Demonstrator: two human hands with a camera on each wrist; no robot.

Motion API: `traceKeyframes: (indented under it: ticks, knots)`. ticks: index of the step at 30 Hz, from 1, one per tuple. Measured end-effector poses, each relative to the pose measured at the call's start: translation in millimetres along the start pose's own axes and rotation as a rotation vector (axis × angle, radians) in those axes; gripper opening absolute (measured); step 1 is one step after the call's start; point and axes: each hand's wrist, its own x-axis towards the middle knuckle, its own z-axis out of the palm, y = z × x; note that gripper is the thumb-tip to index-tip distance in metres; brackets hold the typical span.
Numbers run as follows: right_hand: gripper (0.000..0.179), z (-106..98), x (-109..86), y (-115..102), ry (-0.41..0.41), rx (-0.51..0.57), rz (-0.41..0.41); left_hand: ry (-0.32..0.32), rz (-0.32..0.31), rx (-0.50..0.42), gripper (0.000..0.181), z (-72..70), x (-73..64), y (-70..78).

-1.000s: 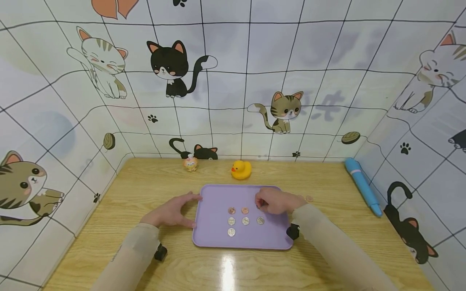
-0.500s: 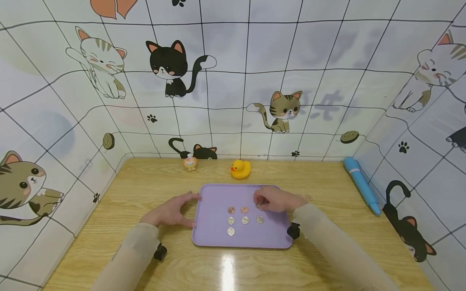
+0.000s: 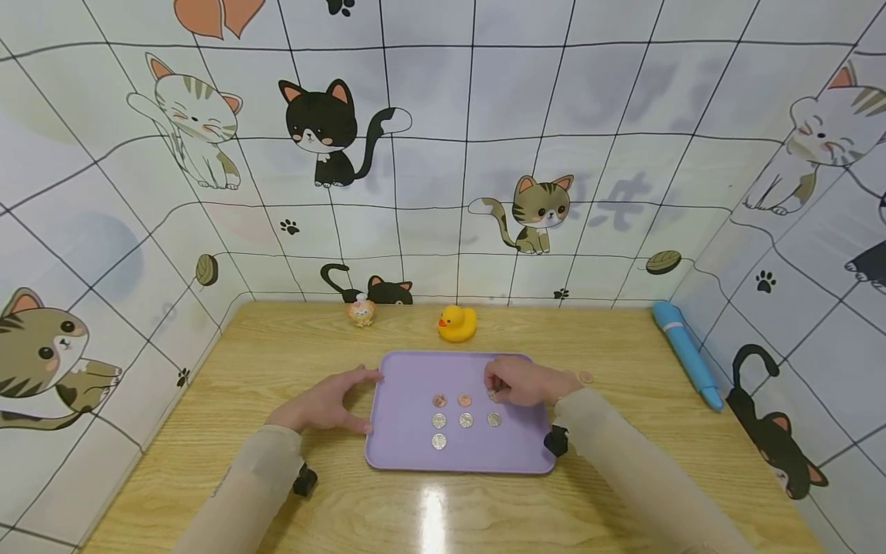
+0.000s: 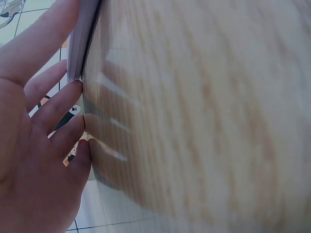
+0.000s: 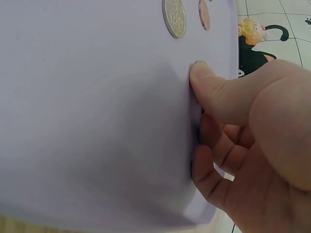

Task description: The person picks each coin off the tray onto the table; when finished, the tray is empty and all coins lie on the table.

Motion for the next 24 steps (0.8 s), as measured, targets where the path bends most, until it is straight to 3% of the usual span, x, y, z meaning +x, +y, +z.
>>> traceKeyframes:
  ticks: [7,18,24]
  knots:
    - [0.014,-3.1,-2.2,-1.4,0.014,0.021,-0.020,0.001,-0.003,-0.006,0.093,0.0,-0.1,0.1]
    - [0.015,-2.1,-1.2,1.1,0.000,0.100,0.050,0.002,-0.018,-0.005,0.093,0.9,-0.6,-0.4]
    - [0.015,-1.5,-3.7,5.3,0.012,0.168,0.022,0.007,-0.013,-0.009,0.093,-0.1,-0.8,-0.6]
